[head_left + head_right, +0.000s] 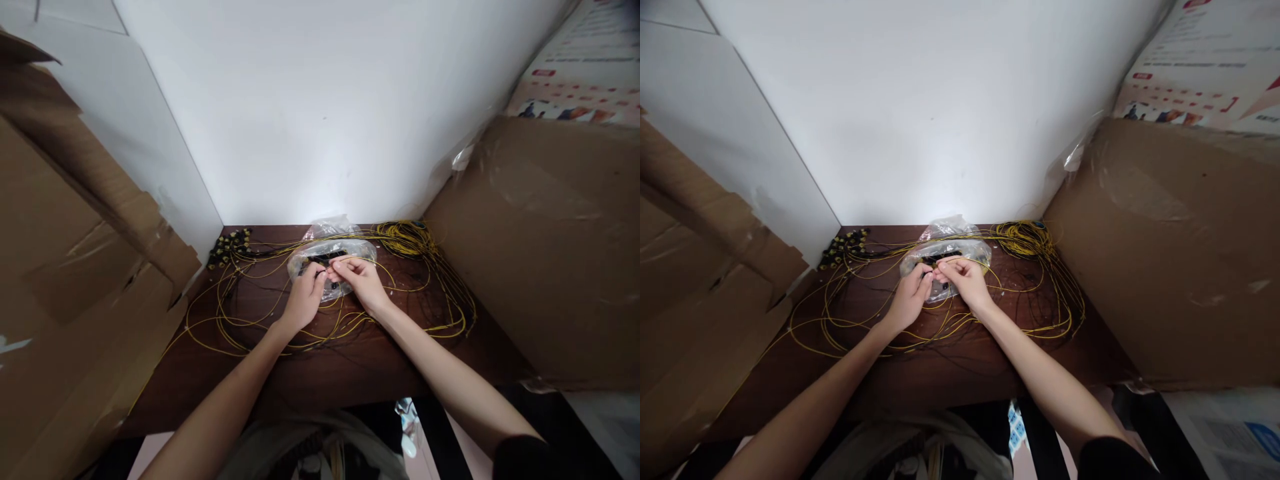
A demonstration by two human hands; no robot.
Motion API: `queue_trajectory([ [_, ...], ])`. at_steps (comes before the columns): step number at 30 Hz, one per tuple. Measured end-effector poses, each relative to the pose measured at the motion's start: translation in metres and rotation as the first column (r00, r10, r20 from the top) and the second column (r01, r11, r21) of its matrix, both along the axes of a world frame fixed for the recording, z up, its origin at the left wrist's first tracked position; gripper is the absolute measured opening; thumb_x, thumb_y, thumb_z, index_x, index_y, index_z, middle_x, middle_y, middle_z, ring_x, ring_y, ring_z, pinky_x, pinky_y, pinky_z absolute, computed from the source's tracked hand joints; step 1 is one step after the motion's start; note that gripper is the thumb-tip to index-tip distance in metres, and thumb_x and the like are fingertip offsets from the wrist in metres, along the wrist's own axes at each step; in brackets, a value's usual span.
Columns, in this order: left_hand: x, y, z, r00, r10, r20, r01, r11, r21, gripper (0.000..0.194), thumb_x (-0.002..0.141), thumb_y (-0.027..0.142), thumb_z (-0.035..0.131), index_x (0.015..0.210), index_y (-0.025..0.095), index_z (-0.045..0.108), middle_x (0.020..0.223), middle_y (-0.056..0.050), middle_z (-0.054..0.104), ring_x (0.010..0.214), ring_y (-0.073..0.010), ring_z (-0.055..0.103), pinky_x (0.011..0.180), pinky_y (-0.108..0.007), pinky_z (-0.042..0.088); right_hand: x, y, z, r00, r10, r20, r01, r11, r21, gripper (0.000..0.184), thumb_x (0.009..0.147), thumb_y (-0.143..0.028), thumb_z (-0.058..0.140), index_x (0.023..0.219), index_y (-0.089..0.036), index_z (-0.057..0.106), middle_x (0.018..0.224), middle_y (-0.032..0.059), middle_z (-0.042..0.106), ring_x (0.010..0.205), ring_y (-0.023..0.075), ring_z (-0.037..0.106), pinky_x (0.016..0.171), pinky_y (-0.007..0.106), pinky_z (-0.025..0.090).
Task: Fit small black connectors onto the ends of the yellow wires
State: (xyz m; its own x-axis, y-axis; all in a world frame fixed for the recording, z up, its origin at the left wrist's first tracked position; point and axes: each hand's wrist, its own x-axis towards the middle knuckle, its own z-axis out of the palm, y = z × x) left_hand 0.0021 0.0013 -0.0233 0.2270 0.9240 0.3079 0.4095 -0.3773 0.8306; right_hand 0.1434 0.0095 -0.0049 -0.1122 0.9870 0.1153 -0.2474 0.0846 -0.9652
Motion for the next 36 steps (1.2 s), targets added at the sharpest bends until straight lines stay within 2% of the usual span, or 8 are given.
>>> queue_trajectory([
  [7, 0.001, 0.000, 0.002, 1.000, -0.017, -0.024, 0.017, 1.000, 0.007, 0.024, 0.089, 0.030, 0.036, 0.082, 0.017, 0.055, 0.048, 0.005, 0.047, 0.047, -0.0101, 0.044, 0.051, -0.022, 0.035, -0.004, 0.001, -0.006, 0.997, -0.049, 0.062, 0.045, 0.997, 0.057, 0.021, 0.062, -0.037, 0.073, 0.070, -0.018, 0.068, 0.067, 0.0000, 0.065, 0.056, 0.0109, 0.056, 0.059, 0.025, 0.048],
  [12, 0.000, 0.000, 0.003, 1.000, -0.001, -0.027, 0.001, 1.000, -0.001, 0.026, 0.090, 0.031, 0.034, 0.072, 0.018, 0.047, 0.049, 0.004, 0.047, 0.048, -0.0109, 0.045, 0.052, -0.023, 0.035, -0.006, 0.001, -0.009, 0.999, -0.014, 0.048, 0.011, 0.998, 0.056, 0.023, 0.064, -0.038, 0.072, 0.067, -0.016, 0.065, 0.066, 0.0003, 0.064, 0.058, 0.0112, 0.058, 0.059, 0.024, 0.049],
  [17, 0.000, 0.000, 0.001, 0.999, 0.008, -0.046, -0.008, 1.000, 0.000, 0.026, 0.090, 0.029, 0.032, 0.067, 0.019, 0.040, 0.048, 0.005, 0.046, 0.046, -0.0109, 0.043, 0.051, -0.023, 0.033, -0.008, 0.002, -0.011, 1.000, 0.022, -0.017, -0.022, 1.000, -0.019, 0.028, 0.063, -0.041, 0.072, 0.069, -0.016, 0.061, 0.062, -0.0007, 0.063, 0.057, 0.0121, 0.061, 0.062, 0.026, 0.054],
  [23, 0.000, 0.000, 0.002, 0.999, -0.001, -0.051, 0.001, 1.000, -0.009, 0.026, 0.090, 0.030, 0.032, 0.068, 0.019, 0.041, 0.047, 0.005, 0.045, 0.045, -0.0104, 0.043, 0.051, -0.023, 0.033, -0.007, 0.003, -0.014, 0.983, 0.049, -0.178, -0.074, 0.988, -0.133, 0.031, 0.060, -0.039, 0.076, 0.069, -0.015, 0.057, 0.061, 0.0011, 0.066, 0.056, 0.0140, 0.064, 0.061, 0.029, 0.056],
  [28, 0.000, 0.001, 0.001, 1.000, 0.005, -0.030, -0.006, 1.000, -0.021, 0.026, 0.090, 0.030, 0.032, 0.068, 0.019, 0.041, 0.047, 0.005, 0.044, 0.046, -0.0101, 0.042, 0.051, -0.022, 0.033, -0.008, 0.004, -0.015, 0.969, 0.033, -0.245, -0.083, 0.977, -0.196, 0.033, 0.058, -0.037, 0.078, 0.069, -0.014, 0.057, 0.062, 0.0031, 0.067, 0.055, 0.0147, 0.064, 0.059, 0.028, 0.057],
  [31, 0.000, 0.001, 0.000, 1.000, 0.004, -0.024, -0.004, 1.000, -0.025, 0.025, 0.090, 0.030, 0.032, 0.069, 0.019, 0.042, 0.047, 0.005, 0.044, 0.047, -0.0100, 0.043, 0.052, -0.022, 0.033, -0.008, 0.004, -0.014, 0.979, 0.023, -0.202, -0.057, 0.985, -0.161, 0.032, 0.061, -0.039, 0.076, 0.070, -0.014, 0.057, 0.063, 0.0029, 0.067, 0.055, 0.0144, 0.064, 0.057, 0.027, 0.057],
  [36, 0.000, 0.001, 0.000, 1.000, 0.002, -0.030, -0.003, 1.000, -0.028, 0.025, 0.089, 0.030, 0.035, 0.070, 0.018, 0.045, 0.048, 0.005, 0.045, 0.047, -0.0101, 0.043, 0.052, -0.022, 0.033, -0.006, 0.005, -0.011, 0.998, 0.009, -0.066, -0.010, 1.000, -0.005, 0.029, 0.067, -0.041, 0.070, 0.073, -0.015, 0.058, 0.062, 0.0008, 0.065, 0.053, 0.0137, 0.063, 0.056, 0.027, 0.056],
])
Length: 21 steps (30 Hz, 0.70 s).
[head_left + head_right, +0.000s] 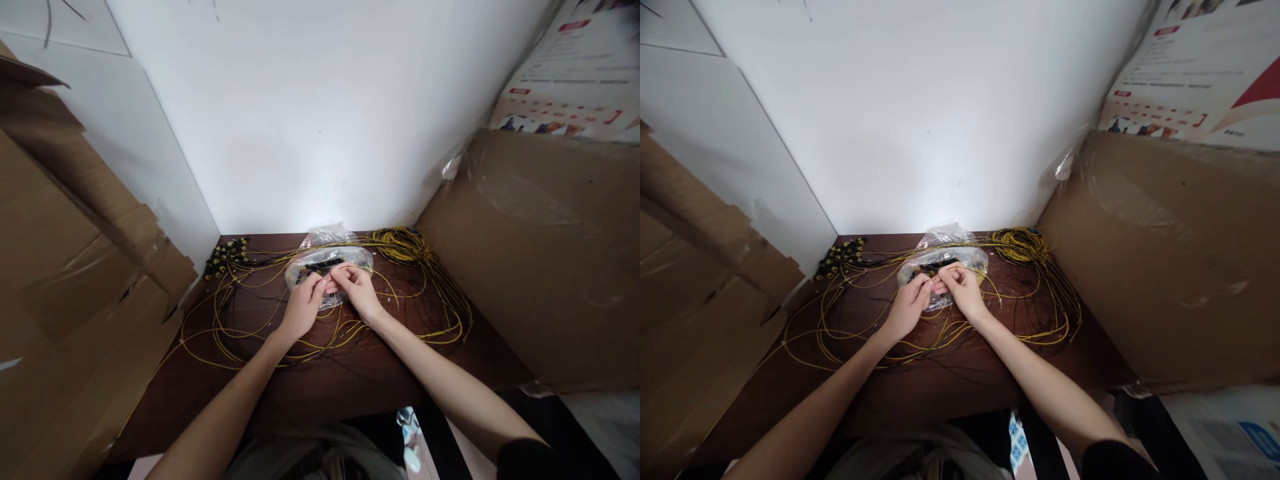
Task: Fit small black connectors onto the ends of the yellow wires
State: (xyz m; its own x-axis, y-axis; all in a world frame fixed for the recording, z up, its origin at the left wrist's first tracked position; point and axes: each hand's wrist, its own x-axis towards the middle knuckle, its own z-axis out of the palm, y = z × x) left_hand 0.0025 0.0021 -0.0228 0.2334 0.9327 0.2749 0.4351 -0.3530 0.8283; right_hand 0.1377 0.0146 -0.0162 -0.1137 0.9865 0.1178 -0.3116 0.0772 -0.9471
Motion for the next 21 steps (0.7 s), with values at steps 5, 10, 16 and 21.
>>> queue_trajectory([
  [5, -0.0001, 0.0016, 0.0009, 0.999, -0.015, 0.031, 0.015, 1.000, -0.005, 0.026, 0.088, 0.031, 0.035, 0.071, 0.017, 0.049, 0.046, 0.005, 0.044, 0.046, -0.0101, 0.042, 0.051, -0.022, 0.033, 0.0023, -0.0008, 0.0040, 0.996, -0.036, 0.082, 0.033, 0.999, 0.039, 0.028, 0.064, -0.039, 0.072, 0.072, -0.014, 0.063, 0.066, 0.0018, 0.065, 0.056, 0.0133, 0.063, 0.060, 0.028, 0.055],
  [10, 0.0003, 0.0010, 0.0017, 0.998, -0.010, 0.056, 0.011, 1.000, -0.023, 0.028, 0.089, 0.032, 0.034, 0.070, 0.017, 0.049, 0.045, 0.005, 0.044, 0.045, -0.0096, 0.041, 0.051, -0.021, 0.032, 0.0032, -0.0022, 0.0081, 0.987, -0.039, 0.158, 0.030, 0.998, 0.057, 0.026, 0.060, -0.037, 0.075, 0.068, -0.013, 0.066, 0.070, 0.0028, 0.065, 0.056, 0.0119, 0.062, 0.059, 0.025, 0.053],
  [16, 0.0002, 0.0000, 0.0035, 0.996, -0.028, 0.089, 0.031, 0.999, -0.035, 0.028, 0.089, 0.031, 0.035, 0.069, 0.017, 0.049, 0.046, 0.005, 0.042, 0.045, -0.0090, 0.039, 0.050, -0.021, 0.032, 0.0051, -0.0005, 0.0063, 0.993, 0.001, 0.117, -0.005, 0.999, 0.033, 0.026, 0.061, -0.037, 0.075, 0.069, -0.014, 0.066, 0.062, 0.0018, 0.065, 0.055, 0.0122, 0.062, 0.059, 0.026, 0.053],
  [21, 0.0003, 0.0009, 0.0038, 0.994, -0.031, 0.108, 0.037, 0.998, -0.047, 0.027, 0.088, 0.030, 0.036, 0.066, 0.017, 0.046, 0.046, 0.005, 0.041, 0.045, -0.0084, 0.037, 0.049, -0.021, 0.031, 0.0045, -0.0006, 0.0050, 0.994, 0.012, 0.110, -0.016, 0.999, 0.038, 0.026, 0.062, -0.038, 0.074, 0.069, -0.014, 0.065, 0.062, 0.0017, 0.065, 0.055, 0.0120, 0.061, 0.059, 0.026, 0.053],
])
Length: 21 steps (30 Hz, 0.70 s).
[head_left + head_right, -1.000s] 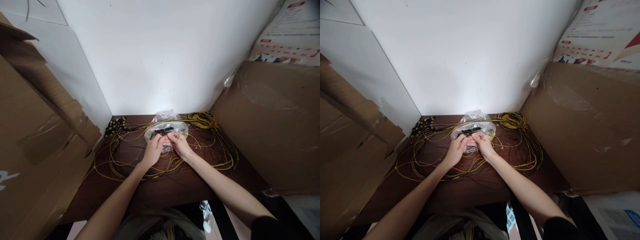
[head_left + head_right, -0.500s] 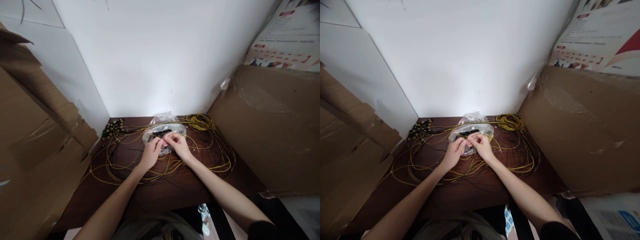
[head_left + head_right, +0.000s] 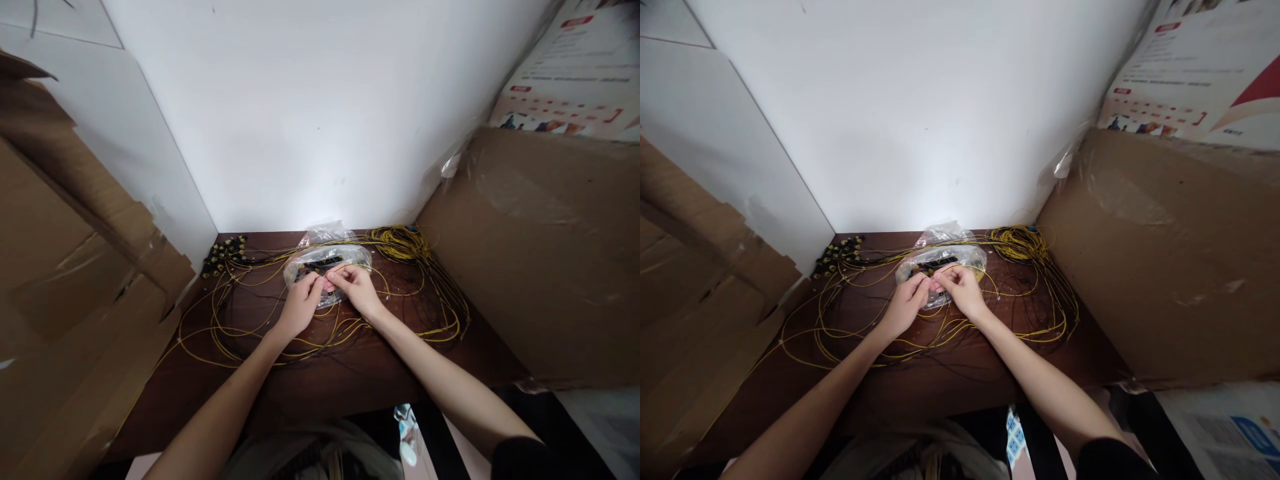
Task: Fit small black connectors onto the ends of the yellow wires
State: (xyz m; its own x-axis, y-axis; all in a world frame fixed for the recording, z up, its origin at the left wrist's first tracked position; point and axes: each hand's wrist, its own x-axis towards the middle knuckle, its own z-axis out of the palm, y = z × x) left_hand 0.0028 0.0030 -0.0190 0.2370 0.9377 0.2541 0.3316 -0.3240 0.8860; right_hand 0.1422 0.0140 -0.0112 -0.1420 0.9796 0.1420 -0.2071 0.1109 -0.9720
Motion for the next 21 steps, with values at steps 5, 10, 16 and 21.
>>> queue_trajectory([
  [5, -0.0005, -0.0001, -0.0007, 1.000, -0.015, 0.008, 0.015, 1.000, -0.010, 0.026, 0.088, 0.030, 0.036, 0.069, 0.017, 0.048, 0.046, 0.006, 0.041, 0.045, -0.0084, 0.037, 0.050, -0.021, 0.031, -0.0010, -0.0015, 0.0016, 1.000, -0.022, 0.018, 0.021, 0.999, 0.034, 0.025, 0.063, -0.037, 0.073, 0.069, -0.014, 0.065, 0.062, 0.0018, 0.065, 0.055, 0.0117, 0.061, 0.058, 0.025, 0.053],
  [10, -0.0013, -0.0013, -0.0008, 1.000, -0.014, 0.009, 0.015, 0.999, -0.030, 0.026, 0.088, 0.031, 0.036, 0.070, 0.017, 0.048, 0.045, 0.006, 0.040, 0.043, -0.0082, 0.036, 0.049, -0.021, 0.030, -0.0005, -0.0020, 0.0029, 0.999, -0.026, 0.042, 0.024, 0.998, 0.054, 0.024, 0.064, -0.036, 0.073, 0.070, -0.014, 0.065, 0.060, 0.0011, 0.064, 0.053, 0.0116, 0.060, 0.058, 0.026, 0.052],
  [16, -0.0015, -0.0035, 0.0035, 1.000, -0.017, 0.022, 0.018, 0.999, -0.037, 0.027, 0.088, 0.031, 0.036, 0.069, 0.017, 0.048, 0.044, 0.006, 0.041, 0.043, -0.0084, 0.037, 0.050, -0.021, 0.032, 0.0001, -0.0020, 0.0040, 0.997, -0.010, 0.079, 0.003, 0.996, 0.085, 0.024, 0.066, -0.036, 0.072, 0.071, -0.013, 0.066, 0.061, 0.0022, 0.065, 0.054, 0.0119, 0.060, 0.058, 0.025, 0.052],
  [21, -0.0017, -0.0037, 0.0045, 0.999, -0.023, 0.027, 0.024, 0.999, -0.036, 0.027, 0.088, 0.032, 0.036, 0.069, 0.017, 0.048, 0.043, 0.006, 0.042, 0.042, -0.0084, 0.037, 0.049, -0.021, 0.032, 0.0003, -0.0022, 0.0047, 0.995, -0.011, 0.102, 0.002, 0.996, 0.089, 0.026, 0.066, -0.038, 0.070, 0.073, -0.014, 0.065, 0.062, 0.0026, 0.066, 0.055, 0.0126, 0.061, 0.059, 0.026, 0.052],
])
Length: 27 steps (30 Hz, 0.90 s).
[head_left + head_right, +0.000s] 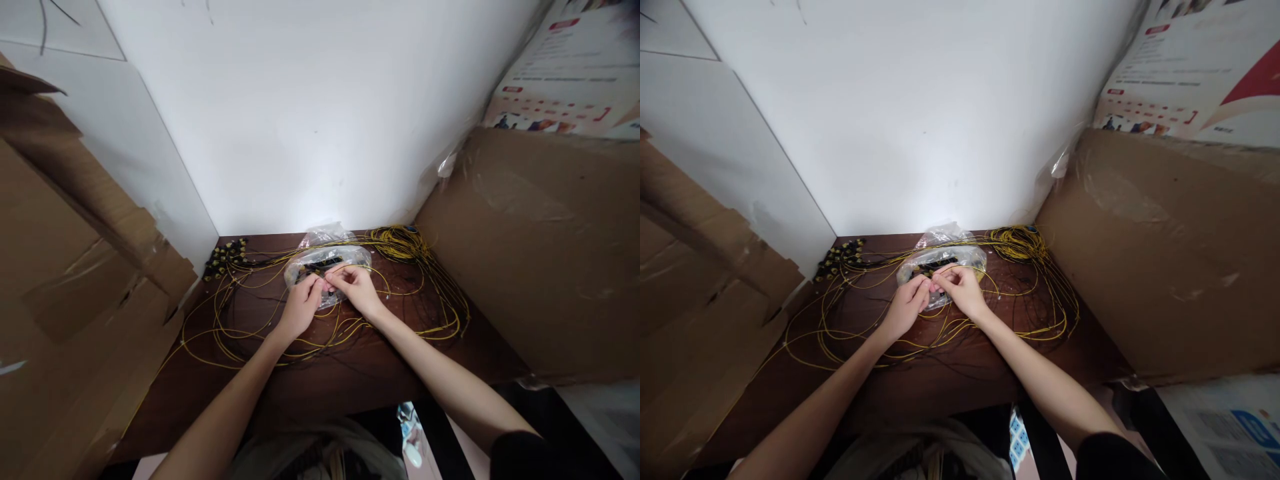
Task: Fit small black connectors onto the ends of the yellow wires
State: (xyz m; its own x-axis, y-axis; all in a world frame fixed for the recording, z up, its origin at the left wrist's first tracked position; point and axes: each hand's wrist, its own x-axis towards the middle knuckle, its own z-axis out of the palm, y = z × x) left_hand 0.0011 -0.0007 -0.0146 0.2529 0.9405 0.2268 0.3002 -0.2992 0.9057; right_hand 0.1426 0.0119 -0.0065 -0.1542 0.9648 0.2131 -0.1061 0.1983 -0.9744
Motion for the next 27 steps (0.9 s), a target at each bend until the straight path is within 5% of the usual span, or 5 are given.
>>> queue_trajectory([
  [27, 0.0010, 0.0006, -0.0007, 1.000, -0.016, 0.005, 0.016, 1.000, -0.001, 0.026, 0.088, 0.030, 0.036, 0.069, 0.017, 0.048, 0.042, 0.007, 0.041, 0.041, -0.0080, 0.037, 0.049, -0.021, 0.032, 0.0040, 0.0005, -0.0004, 0.999, 0.016, 0.042, -0.017, 1.000, 0.017, 0.026, 0.068, -0.039, 0.069, 0.074, -0.014, 0.065, 0.065, 0.0035, 0.066, 0.058, 0.0134, 0.061, 0.056, 0.025, 0.049],
])
